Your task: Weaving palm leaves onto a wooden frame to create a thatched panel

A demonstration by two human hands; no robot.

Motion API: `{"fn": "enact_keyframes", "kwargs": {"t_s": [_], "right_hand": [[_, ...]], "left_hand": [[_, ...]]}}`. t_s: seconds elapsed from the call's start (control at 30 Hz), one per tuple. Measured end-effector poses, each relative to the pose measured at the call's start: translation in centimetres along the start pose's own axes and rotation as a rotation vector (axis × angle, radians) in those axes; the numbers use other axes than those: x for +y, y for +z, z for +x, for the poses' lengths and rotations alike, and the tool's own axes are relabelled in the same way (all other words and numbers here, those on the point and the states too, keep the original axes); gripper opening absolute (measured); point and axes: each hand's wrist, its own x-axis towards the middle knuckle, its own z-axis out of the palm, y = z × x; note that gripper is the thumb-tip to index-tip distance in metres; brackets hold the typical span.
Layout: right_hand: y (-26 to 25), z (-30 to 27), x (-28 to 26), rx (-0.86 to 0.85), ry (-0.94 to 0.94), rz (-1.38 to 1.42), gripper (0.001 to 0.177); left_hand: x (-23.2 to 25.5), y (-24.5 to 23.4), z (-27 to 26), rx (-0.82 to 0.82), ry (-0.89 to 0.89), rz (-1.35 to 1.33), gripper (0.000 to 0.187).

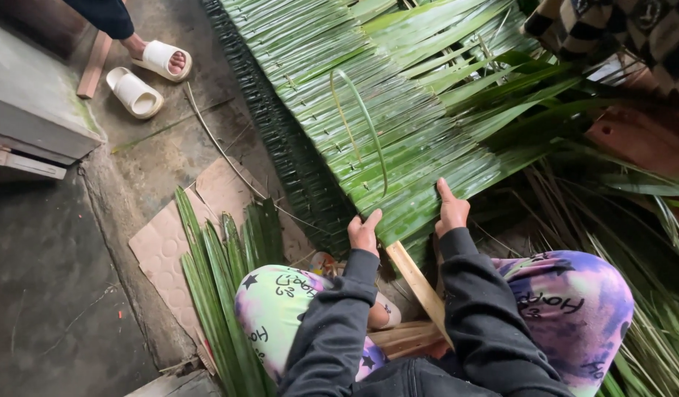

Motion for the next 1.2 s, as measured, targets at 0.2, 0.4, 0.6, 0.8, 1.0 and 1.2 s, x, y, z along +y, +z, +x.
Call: {"fn": "enact_keyframes", "kwargs": {"t_s": [0.2, 0.4, 0.6, 0.8, 1.0, 1.2], "right_hand": [[0.5, 0.0, 0.7, 0.064, -0.058, 0.038, 0.111], [0.2, 0.2, 1.1, 0.047, -0.043, 0.025, 0.114], [-0.6, 0.6, 2.5, 0.028, 0.057, 0.164, 0.103], [0.7, -2.9, 7.8, -0.181, 0.324, 0.144, 0.092], [1.7, -4.0, 7.0, -0.035, 0.185, 0.063, 0.087], [1.9, -1.1, 9.7, 0.010, 0.184, 0.025, 0.082]], "left_hand": [[1.8, 1.4, -1.6, -0.008, -0.029, 0.035, 0.055], [1.3, 1.6, -0.6, 0.102, -0.077, -0.055, 0.058], [1.6, 2.3, -0.6, 0.124, -0.081, -0.069, 0.059], [1.7, 2.7, -0.9, 0.134, -0.072, -0.067, 0.062], [1.4, 2.3, -0.8, 0.137, -0.060, -0.040, 0.056], [4.2, -1.2, -0.9, 0.126, 0.180, 0.131, 0.081]]}}
